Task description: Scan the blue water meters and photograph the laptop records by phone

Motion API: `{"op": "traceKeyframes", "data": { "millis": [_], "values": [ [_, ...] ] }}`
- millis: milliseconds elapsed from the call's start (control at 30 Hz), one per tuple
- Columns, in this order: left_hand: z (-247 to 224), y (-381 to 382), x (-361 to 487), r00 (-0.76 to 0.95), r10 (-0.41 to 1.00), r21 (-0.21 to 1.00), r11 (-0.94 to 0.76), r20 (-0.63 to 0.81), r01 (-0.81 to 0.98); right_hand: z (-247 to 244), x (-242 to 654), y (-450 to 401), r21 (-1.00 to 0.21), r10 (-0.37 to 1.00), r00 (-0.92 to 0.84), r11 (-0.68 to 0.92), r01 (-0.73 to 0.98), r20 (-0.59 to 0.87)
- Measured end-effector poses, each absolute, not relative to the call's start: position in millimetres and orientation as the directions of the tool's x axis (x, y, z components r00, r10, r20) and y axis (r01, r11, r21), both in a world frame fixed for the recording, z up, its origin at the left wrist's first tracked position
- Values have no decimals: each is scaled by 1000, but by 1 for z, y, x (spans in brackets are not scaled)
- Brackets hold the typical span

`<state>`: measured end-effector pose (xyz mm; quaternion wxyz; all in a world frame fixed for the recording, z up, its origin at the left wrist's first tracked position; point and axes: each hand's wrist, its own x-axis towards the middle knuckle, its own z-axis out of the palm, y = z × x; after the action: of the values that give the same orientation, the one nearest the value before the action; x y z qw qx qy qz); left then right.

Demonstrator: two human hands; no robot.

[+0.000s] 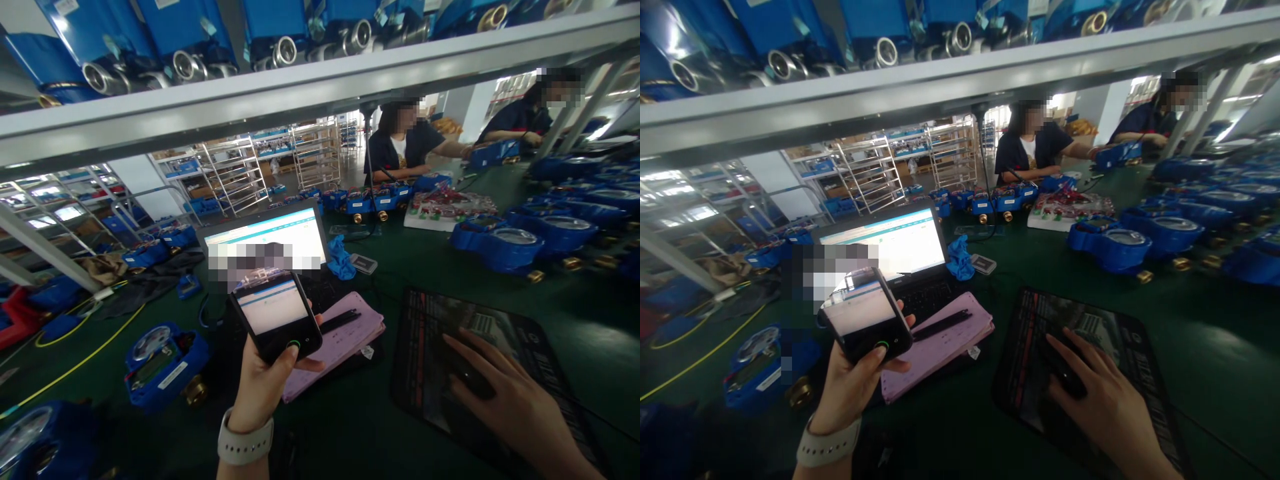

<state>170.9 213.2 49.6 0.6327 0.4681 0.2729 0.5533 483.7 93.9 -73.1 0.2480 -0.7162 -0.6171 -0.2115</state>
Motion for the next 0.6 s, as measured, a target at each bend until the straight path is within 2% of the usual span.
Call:
{"op": "traceKeyframes", "data": {
  "millis": [600],
  "values": [
    [47,215,169,319,930,905,-33,184,-424,-67,481,94,-145,755,178,-112,983,631]
  ]
}}
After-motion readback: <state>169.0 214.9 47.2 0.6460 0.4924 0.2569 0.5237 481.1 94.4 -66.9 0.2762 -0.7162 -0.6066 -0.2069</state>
